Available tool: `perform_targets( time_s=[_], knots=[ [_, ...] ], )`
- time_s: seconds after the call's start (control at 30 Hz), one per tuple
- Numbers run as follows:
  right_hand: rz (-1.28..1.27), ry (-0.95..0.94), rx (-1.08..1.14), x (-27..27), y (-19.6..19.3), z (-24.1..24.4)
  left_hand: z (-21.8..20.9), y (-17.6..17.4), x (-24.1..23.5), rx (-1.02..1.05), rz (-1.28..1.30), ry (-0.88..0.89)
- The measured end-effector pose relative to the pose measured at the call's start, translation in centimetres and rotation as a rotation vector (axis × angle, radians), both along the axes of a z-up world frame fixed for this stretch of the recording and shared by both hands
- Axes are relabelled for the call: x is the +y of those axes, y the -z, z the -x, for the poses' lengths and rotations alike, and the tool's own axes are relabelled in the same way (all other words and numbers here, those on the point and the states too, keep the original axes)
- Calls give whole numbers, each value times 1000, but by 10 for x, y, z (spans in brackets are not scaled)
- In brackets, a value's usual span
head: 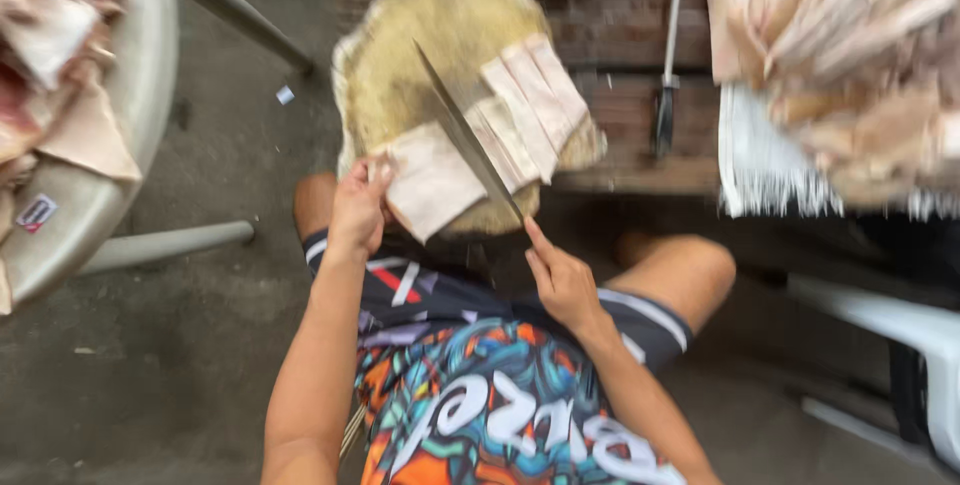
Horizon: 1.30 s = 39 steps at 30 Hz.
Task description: The person is slicing sheets of animal skin into strips on a wooden cutting board using a large knife.
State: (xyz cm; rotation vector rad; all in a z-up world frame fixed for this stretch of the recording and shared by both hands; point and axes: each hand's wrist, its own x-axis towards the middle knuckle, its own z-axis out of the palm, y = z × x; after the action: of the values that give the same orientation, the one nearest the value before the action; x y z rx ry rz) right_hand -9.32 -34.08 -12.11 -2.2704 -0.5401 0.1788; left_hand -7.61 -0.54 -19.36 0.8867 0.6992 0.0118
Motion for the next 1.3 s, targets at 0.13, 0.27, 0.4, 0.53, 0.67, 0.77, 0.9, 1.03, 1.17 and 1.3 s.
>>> perform_targets(
  time_s=[0.13, 0.27, 0.4, 0.53, 0.67, 0.77, 0.9, 1.03, 1.17, 1.3],
  knots=[
    [-227, 165, 643, 3, 8, -19, 8, -5, 0, -11, 72, -8],
    [-633, 148, 1025, 8, 15, -50, -23, -21, -11, -166, 97, -215],
    [-613, 180, 1070, 5, 12, -36, -2, -35, -33, 97, -17, -242],
    [-452, 104, 740, 16, -11, -26, 12, -51, -36, 256, -83, 182],
    [-275, 5, 383, 17, -58, -9, 18, -52, -41, 200, -127, 220],
    [-370, -172, 17, 7, -94, -6, 14, -50, -42, 200, -109, 275],
    [-568, -331, -325, -1, -101, 6, 15, -43, -49, 229, -75, 289],
    [-139, -177, -213, 22, -53, 0, 23, -39, -47, 187, -76, 283],
    [-138, -177, -277, 26, -11, -21, 14, -38, -40, 182, -96, 264],
    [-303, 70, 599, 6, 1, 3, 31, -38, -53, 211, -91, 278]
  ],
)
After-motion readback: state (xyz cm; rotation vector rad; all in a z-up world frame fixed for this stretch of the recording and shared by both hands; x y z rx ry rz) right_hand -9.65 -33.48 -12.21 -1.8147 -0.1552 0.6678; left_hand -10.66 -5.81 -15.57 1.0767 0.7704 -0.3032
